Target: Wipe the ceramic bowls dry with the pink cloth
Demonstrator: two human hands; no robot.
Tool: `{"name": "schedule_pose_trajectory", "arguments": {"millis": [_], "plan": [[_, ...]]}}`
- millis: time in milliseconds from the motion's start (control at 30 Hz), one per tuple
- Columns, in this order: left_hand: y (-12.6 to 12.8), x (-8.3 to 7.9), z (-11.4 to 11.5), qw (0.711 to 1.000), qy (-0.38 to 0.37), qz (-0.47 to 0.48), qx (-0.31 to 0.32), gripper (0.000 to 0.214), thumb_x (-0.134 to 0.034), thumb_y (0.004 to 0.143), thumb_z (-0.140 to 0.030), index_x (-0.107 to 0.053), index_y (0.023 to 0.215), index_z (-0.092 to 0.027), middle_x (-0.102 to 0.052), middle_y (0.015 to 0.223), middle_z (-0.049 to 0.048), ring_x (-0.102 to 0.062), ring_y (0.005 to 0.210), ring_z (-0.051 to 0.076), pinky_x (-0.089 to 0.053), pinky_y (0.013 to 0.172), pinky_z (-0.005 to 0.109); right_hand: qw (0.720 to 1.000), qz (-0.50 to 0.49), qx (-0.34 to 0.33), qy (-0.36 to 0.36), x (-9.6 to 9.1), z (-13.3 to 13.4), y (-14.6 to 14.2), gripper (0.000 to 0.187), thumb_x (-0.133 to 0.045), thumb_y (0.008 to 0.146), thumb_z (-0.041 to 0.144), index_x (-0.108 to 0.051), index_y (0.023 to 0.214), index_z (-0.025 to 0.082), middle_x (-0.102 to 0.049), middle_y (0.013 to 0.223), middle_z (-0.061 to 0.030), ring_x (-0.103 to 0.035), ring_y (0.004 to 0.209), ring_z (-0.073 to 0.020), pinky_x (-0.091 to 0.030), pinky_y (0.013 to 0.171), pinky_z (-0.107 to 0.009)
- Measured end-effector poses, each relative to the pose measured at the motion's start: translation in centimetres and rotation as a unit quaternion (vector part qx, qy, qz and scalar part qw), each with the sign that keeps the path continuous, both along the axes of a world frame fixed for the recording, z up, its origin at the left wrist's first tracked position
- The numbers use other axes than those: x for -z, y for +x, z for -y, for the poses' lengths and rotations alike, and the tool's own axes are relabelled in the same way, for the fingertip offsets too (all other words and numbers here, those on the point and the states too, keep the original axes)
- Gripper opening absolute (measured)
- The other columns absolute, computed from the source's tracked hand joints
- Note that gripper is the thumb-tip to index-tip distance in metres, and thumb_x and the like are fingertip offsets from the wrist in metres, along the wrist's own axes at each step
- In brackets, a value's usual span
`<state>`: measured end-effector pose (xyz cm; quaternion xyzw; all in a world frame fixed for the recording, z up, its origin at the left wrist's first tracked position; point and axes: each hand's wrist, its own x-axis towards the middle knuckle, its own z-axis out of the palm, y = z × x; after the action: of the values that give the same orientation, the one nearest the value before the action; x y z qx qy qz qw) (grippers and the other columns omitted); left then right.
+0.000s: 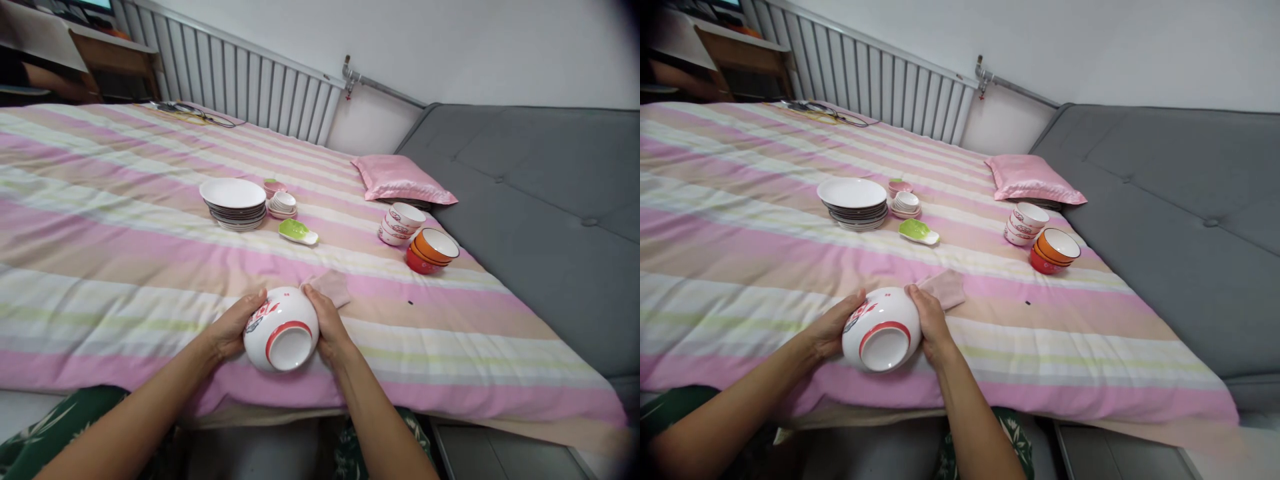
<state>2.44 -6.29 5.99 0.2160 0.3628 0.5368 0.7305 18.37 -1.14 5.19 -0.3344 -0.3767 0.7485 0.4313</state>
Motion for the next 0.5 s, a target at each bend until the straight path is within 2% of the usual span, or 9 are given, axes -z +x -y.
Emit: {"name": "schedule_pose_trajectory", "arguments": {"millis": [133, 233, 300, 367, 500], "plan": [[-0.2, -0.1, -0.4, 0.998, 0.014, -0.061, 0.007, 0.03, -0.071, 0.077, -0.035, -0.073, 0.088, -0.007, -0.073, 0.069, 0.0114, -0.065, 0.055, 0.019, -0.051, 0.054, 0.026, 0.999, -0.001, 0.003, -0.049, -0.3, 0.2, -0.1, 0.033, -0.071, 0.071, 0.046, -0.066, 0.081, 0.015, -0.07, 0.072, -0.0001, -0.061, 0.063, -0.0142, -0.049, 0.064, -0.026], [0.0, -0.3, -0.5, 0.992, 0.04, -0.112, -0.028, 0.028, -0.07, 0.077, -0.036, -0.072, 0.087, -0.009, -0.072, 0.069, 0.0082, -0.063, 0.058, 0.017, -0.049, 0.055, 0.025, 0.995, -0.004, 0.026, -0.093, -0.4, 0.3, -0.3, 0.035, -0.073, 0.07, 0.045, -0.067, 0.085, 0.013, -0.071, 0.073, -0.0019, -0.064, 0.066, -0.0162, -0.051, 0.066, -0.028], [0.3, -0.3, -0.5, 0.985, 0.074, -0.146, -0.056, 0.03, -0.068, 0.079, -0.038, -0.07, 0.093, -0.011, -0.073, 0.081, 0.0085, -0.065, 0.069, 0.018, -0.05, 0.062, 0.025, 0.992, -0.012, 0.038, -0.121, -0.4, 0.1, -0.4, 0.038, -0.072, 0.071, 0.045, -0.066, 0.089, 0.012, -0.072, 0.074, -0.0029, -0.066, 0.069, -0.0182, -0.052, 0.068, -0.03], [0.5, -0.1, -0.5, 0.973, 0.118, -0.181, -0.085, 0.037, -0.068, 0.078, -0.04, -0.067, 0.104, -0.013, -0.07, 0.101, 0.0104, -0.065, 0.089, 0.023, -0.05, 0.075, 0.027, 0.989, -0.019, 0.053, -0.139, -0.3, -0.2, -0.2, 0.041, -0.069, 0.073, 0.047, -0.066, 0.094, 0.012, -0.073, 0.075, -0.0036, -0.067, 0.073, -0.0198, -0.053, 0.07, -0.032], [0.7, 0.8, -0.3, 0.927, 0.202, -0.288, -0.128, 0.068, -0.08, 0.064, -0.038, -0.056, 0.124, -0.017, -0.052, 0.135, 0.0129, -0.045, 0.126, 0.031, -0.036, 0.103, 0.035, 0.989, -0.02, 0.109, -0.101, 0.0, -1.0, 0.3, 0.05, -0.06, 0.077, 0.058, -0.065, 0.1, 0.014, -0.073, 0.078, -0.0046, -0.068, 0.078, -0.0218, -0.055, 0.067, -0.034]]}}
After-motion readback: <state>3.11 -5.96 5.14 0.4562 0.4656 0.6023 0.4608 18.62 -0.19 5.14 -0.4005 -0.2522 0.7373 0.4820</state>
